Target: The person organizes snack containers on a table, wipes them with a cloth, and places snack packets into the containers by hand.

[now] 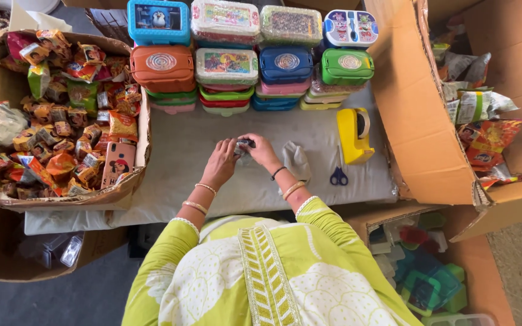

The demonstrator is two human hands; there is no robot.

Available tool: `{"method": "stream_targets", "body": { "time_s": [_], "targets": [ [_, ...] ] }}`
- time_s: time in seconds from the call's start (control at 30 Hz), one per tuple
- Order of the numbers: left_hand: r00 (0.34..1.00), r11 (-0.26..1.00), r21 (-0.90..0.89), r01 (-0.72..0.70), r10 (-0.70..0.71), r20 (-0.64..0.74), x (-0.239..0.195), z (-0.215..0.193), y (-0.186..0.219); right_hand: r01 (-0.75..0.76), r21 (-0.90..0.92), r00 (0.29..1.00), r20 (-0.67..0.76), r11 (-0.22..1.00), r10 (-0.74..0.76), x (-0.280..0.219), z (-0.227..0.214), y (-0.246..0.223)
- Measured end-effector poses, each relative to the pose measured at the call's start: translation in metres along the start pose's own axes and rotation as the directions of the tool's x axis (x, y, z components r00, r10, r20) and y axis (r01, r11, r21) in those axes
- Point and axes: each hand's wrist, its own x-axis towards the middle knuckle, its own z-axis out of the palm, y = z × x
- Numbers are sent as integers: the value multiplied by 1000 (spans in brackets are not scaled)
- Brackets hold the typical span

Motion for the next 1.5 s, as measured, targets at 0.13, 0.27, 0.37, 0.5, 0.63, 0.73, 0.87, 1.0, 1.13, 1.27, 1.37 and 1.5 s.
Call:
{"method": "stream_targets", "body": {
  "time_s": [0.13,0.27,0.37,0.5,0.63,0.73,0.87,1.0,1.13,1.27,1.37,1.5],
  "targets": [
    [999,999,34,-18,19,-32,-6,6,-7,23,-7,1000,-20,1000,-23,-2,1,7],
    [992,994,96,-47,57,-108,-17,8,-10,-19,58,1000,14,998,19,-9,4,4],
    [985,988,132,-81,99,-143,-16,8,-11,-61,99,998,35,993,58,-8,1,5],
    [976,980,170,-107,136,-170,-17,5,-11,-77,111,995,69,991,69,-7,2,7],
    [976,972,196,-127,158,-151,-19,7,-15,-76,87,996,63,993,70,-10,1,-2],
    [977,961,233,-146,177,-119,-21,7,-16,-68,46,997,39,997,66,-15,3,-11],
    [978,959,247,-140,173,-116,-15,4,-17,-26,33,1000,-7,999,26,-13,1,-21],
    [980,962,245,-125,158,-122,-16,4,-15,99,-32,994,-39,995,-100,-20,-8,-44],
    [978,965,233,-121,156,-138,-14,3,-20,252,-162,964,-43,954,-262,-33,-17,-71],
    [978,978,182,-101,131,-163,-12,2,-17,289,-324,944,-57,901,-324,-37,-15,-66],
    [981,996,77,-50,64,-185,-10,-4,-10,302,-346,935,-74,888,-347,-41,-14,-65],
    [975,979,-179,99,-131,-179,3,-18,2,334,-382,916,-83,862,-392,-39,-14,-66]
  ]
}}
